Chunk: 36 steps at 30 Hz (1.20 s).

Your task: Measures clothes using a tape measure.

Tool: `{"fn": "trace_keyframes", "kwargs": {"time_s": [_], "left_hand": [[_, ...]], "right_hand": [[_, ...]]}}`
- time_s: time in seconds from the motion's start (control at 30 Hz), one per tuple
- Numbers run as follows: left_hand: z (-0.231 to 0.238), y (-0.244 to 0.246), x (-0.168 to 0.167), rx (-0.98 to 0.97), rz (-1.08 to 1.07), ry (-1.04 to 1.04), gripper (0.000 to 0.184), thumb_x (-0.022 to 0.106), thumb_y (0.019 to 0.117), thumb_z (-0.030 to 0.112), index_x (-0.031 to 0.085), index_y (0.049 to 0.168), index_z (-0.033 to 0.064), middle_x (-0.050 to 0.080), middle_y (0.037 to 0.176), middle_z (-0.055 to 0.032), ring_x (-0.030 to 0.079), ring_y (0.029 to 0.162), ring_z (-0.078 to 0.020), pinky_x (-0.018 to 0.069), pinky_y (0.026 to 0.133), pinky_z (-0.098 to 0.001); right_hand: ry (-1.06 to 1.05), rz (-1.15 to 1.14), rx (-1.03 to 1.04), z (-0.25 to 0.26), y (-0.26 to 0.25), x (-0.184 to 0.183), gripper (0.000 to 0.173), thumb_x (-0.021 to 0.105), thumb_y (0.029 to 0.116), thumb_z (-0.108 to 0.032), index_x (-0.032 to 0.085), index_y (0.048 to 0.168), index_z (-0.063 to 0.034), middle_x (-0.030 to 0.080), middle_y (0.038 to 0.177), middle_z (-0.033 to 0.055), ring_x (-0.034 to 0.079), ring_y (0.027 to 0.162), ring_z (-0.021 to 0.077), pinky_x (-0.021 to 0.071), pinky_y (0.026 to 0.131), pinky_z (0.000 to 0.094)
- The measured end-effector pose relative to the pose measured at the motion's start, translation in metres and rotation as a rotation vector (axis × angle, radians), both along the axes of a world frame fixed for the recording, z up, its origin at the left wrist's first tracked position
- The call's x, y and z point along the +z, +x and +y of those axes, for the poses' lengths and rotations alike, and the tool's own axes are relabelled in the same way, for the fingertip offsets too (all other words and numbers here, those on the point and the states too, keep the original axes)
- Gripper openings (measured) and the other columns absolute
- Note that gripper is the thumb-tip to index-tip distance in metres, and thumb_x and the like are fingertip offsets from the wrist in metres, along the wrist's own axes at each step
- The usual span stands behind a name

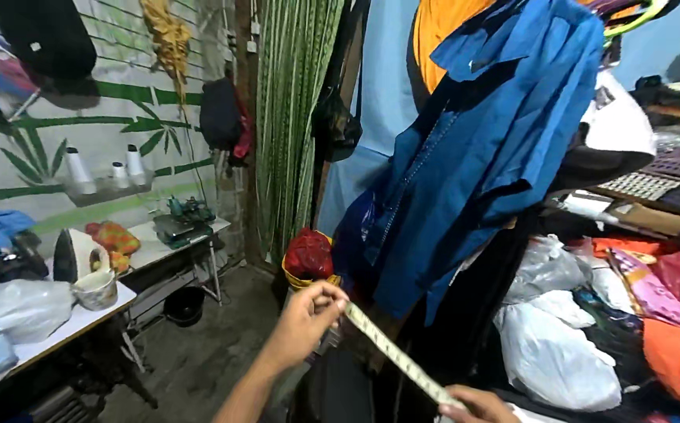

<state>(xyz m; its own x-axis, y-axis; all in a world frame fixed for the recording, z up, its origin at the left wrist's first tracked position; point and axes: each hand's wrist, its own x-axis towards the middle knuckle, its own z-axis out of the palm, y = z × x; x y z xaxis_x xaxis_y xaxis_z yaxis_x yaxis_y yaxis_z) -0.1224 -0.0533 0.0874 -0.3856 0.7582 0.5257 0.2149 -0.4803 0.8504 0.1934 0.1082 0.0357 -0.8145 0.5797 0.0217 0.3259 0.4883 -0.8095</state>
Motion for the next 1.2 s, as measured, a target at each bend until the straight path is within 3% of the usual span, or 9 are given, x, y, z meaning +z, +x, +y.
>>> {"fn": "trace_keyframes", "kwargs": {"time_s": [0.13,0.27,0.47,0.53,0.63,0.83,0.9,1.07,1.2], "left_hand": [[0.067,-0.066,0.044,0.101,0.053,0.081,0.009,0.061,0.0985,0.003,0.068,0.104,0.0033,0.071,0.087,0.0035,0.066,0.072,-0.0013,0.0561,0.065,-0.0179],[0.146,-0.123,0.085,0.162,0.008,0.147,0.010,0.058,0.1029,0.008,0.063,0.111,0.0052,0.072,0.095,-0.0007,0.064,0.068,-0.0029,0.0509,0.056,-0.0171],[0.289,-0.171,0.156,0.009,-0.191,0.209,0.012,0.052,0.1068,0.013,0.059,0.114,0.0051,0.070,0.109,-0.0044,0.068,0.083,-0.0082,0.0556,0.067,-0.0242],[0.330,-0.165,0.173,-0.134,-0.159,0.214,0.012,0.053,0.1061,0.011,0.059,0.114,0.0033,0.067,0.111,-0.0065,0.069,0.086,-0.0101,0.0585,0.070,-0.0262],[0.383,-0.150,0.189,-0.364,-0.133,0.216,0.018,0.052,0.1056,0.007,0.057,0.120,-0.0017,0.060,0.121,-0.0111,0.069,0.089,-0.0109,0.0604,0.076,-0.0286],[0.456,-0.132,0.222,-0.671,-0.192,0.167,0.019,0.050,0.1064,0.007,0.054,0.122,-0.0043,0.059,0.114,-0.0116,0.068,0.087,-0.0124,0.0602,0.080,-0.0286],[0.465,-0.128,0.228,-0.719,-0.144,0.127,0.020,0.051,0.1065,0.007,0.054,0.122,-0.0046,0.059,0.112,-0.0133,0.069,0.085,-0.0138,0.0604,0.077,-0.0288],[0.487,-0.119,0.220,-0.652,-0.014,0.210,0.016,0.057,0.1031,0.006,0.061,0.114,-0.0048,0.060,0.124,-0.0187,0.070,0.092,-0.0175,0.0612,0.083,-0.0336],[0.490,-0.114,0.212,-0.527,0.132,0.314,0.014,0.064,0.0999,0.009,0.066,0.108,-0.0019,0.054,0.135,-0.0198,0.068,0.106,-0.0210,0.0606,0.088,-0.0352]], "right_hand": [[0.363,0.265,-0.079,0.019,-0.023,0.083,0.017,0.061,0.0992,-0.011,0.073,0.104,0.0010,0.072,0.085,-0.0038,0.063,0.072,-0.0061,0.0547,0.068,0.0156],[0.777,0.339,-0.101,0.036,-0.099,0.135,0.027,0.058,0.1046,-0.029,0.075,0.101,-0.0081,0.071,0.099,0.0002,0.062,0.088,-0.0050,0.0519,0.078,0.0117],[1.366,0.180,-0.571,0.090,-0.178,0.209,0.024,0.058,0.1008,-0.025,0.075,0.101,-0.0082,0.061,0.135,0.0208,0.069,0.080,0.0282,0.0558,0.062,0.0466],[1.397,0.135,-0.752,0.104,-0.170,0.228,0.024,0.059,0.0998,-0.023,0.075,0.104,-0.0059,0.050,0.146,0.0258,0.067,0.094,0.0349,0.0545,0.073,0.0529],[1.317,0.072,-0.978,0.117,-0.164,0.242,0.022,0.061,0.0996,-0.023,0.073,0.102,-0.0044,0.043,0.151,0.0280,0.069,0.088,0.0286,0.0571,0.073,0.0487],[1.357,0.029,-0.926,0.137,-0.204,0.241,0.023,0.056,0.1023,-0.016,0.071,0.105,0.0001,0.070,0.112,0.0146,0.072,0.083,0.0180,0.0628,0.070,0.0350],[1.329,-0.118,-0.949,0.140,-0.215,0.238,0.026,0.053,0.1041,-0.021,0.072,0.103,-0.0032,0.071,0.115,0.0126,0.072,0.079,0.0175,0.0614,0.069,0.0354],[1.219,-0.353,-1.374,0.130,-0.202,0.254,0.016,0.058,0.1020,-0.011,0.067,0.101,0.0029,0.066,0.104,0.0254,0.067,0.084,0.0451,0.0519,0.067,0.0647],[1.135,-0.468,-1.504,0.125,-0.183,0.272,0.016,0.062,0.1011,-0.015,0.066,0.103,0.0003,0.049,0.137,0.0352,0.059,0.110,0.0539,0.0503,0.083,0.0676]]}}
